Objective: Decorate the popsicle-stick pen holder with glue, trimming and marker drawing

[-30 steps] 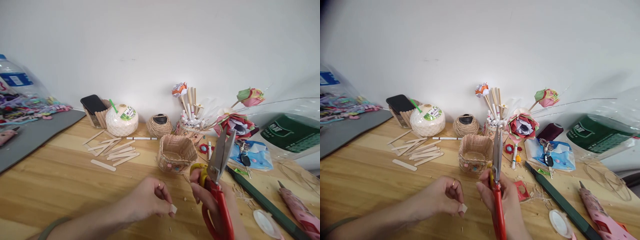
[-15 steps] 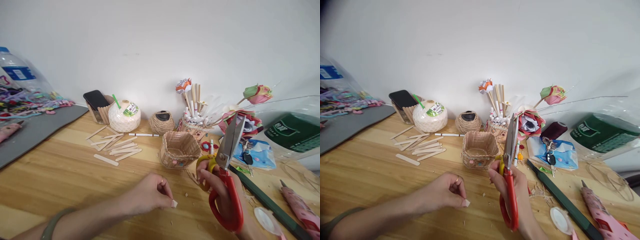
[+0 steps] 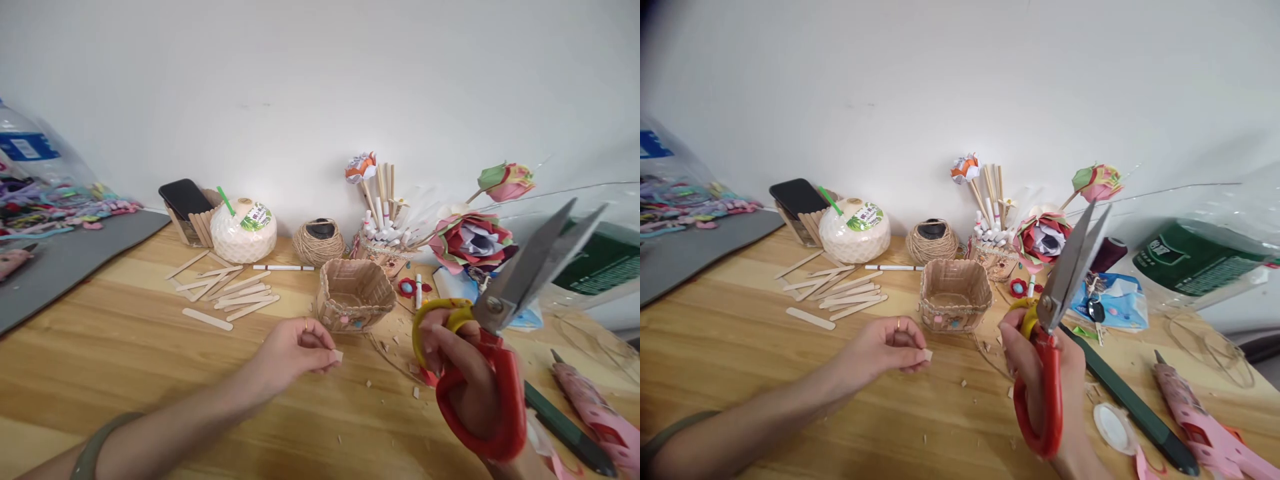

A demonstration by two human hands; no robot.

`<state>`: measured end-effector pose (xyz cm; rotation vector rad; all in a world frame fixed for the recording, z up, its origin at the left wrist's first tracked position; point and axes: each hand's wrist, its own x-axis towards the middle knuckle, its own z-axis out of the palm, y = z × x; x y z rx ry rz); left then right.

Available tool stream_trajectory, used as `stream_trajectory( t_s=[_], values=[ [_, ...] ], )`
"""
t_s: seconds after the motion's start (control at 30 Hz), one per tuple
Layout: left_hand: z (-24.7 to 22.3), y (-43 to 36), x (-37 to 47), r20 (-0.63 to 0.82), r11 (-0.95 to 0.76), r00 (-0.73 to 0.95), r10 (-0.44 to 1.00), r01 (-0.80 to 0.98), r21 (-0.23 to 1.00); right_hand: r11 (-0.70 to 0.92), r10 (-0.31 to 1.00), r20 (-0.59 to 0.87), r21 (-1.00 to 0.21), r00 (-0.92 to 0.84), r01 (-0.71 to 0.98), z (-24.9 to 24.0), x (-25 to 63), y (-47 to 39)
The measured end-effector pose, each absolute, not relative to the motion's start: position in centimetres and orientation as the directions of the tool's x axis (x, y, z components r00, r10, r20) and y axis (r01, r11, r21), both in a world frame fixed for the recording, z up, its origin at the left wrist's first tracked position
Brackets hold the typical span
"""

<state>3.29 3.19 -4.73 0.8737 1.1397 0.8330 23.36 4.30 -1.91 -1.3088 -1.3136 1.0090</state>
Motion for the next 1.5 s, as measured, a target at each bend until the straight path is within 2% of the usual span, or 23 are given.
stream_trajectory(
  t_s=[0.17, 0.37, 0.47, 0.6, 0.7, 0.8, 0.87, 0.93, 1.0, 1.07, 1.17, 1.3, 1.4, 1.5],
  values=[
    [-4.9, 3.4, 3.1, -0.369, 0.389, 0.172, 0.913, -0.096, 0.916, 0.053, 0.98, 0.119, -0.927, 0.157, 0.37, -2.0, 23.3, 5.1],
    [-4.8, 3.6, 3.0, -0.313, 0.314, 0.102, 0.944, 0.008, 0.949, 0.115, 0.989, 0.145, -0.786, 0.0, 0.607, -3.7, 23.3, 6.1],
    [-5.1, 3.7, 2.9, -0.3, 0.3, 0.116, 0.947, 0.023, 0.954, 0.105, 0.994, 0.081, -0.831, -0.068, 0.546, -3.8, 23.1, 6.0],
    [-5.7, 3.6, 2.9, -0.273, 0.257, 0.17, 0.947, 0.108, 0.96, 0.061, 0.992, 0.021, -0.946, -0.126, 0.32, -3.0, 22.7, 5.4],
    [-5.7, 3.0, 3.2, -0.21, 0.169, 0.207, 0.956, 0.2, 0.965, 0.072, 0.944, 0.043, -0.994, -0.327, 0.078, -2.7, 22.5, 4.5],
    [-5.0, 1.9, 3.6, -0.033, -0.044, 0.31, 0.95, 0.239, 0.97, -0.058, 0.821, -0.018, -0.997, -0.571, -0.051, -2.8, 22.4, 3.3],
    [-4.4, 1.1, 3.8, 0.117, -0.241, 0.428, 0.896, 0.248, 0.938, -0.172, 0.693, -0.117, -0.985, -0.712, -0.006, -3.0, 22.4, 2.7],
    [-4.1, 0.5, 4.0, 0.231, -0.392, 0.499, 0.835, 0.246, 0.886, -0.202, 0.577, -0.16, -0.978, -0.801, 0.05, -3.3, 22.3, 2.3],
    [-4.1, 0.2, 4.1, 0.294, -0.497, 0.557, 0.777, 0.257, 0.829, -0.138, 0.522, -0.147, -0.987, -0.84, 0.087, -3.5, 22.3, 2.2],
    [-4.4, 0.2, 4.0, 0.329, -0.573, 0.59, 0.737, 0.29, 0.767, -0.036, 0.519, -0.121, -0.992, -0.846, 0.12, -3.4, 22.1, 2.3],
    [-4.7, 0.4, 3.9, 0.33, -0.617, 0.6, 0.728, 0.366, 0.696, 0.065, 0.567, -0.097, -0.985, -0.818, 0.162, -2.9, 21.9, 2.2],
    [-4.3, 0.3, 3.7, 0.252, -0.569, 0.598, 0.761, 0.428, 0.702, 0.07, 0.568, -0.096, -0.984, -0.817, 0.163, -2.4, 21.7, 2.2],
    [-4.2, 0.1, 3.6, 0.218, -0.567, 0.613, 0.759, 0.459, 0.684, 0.065, 0.513, -0.13, -0.98, -0.848, 0.19, -2.5, 21.8, 2.5],
    [-4.6, 0.1, 3.3, 0.248, -0.655, 0.656, 0.713, 0.497, 0.569, 0.147, 0.398, -0.218, -0.944, -0.891, 0.297, -2.9, 21.8, 2.8]
  ],
)
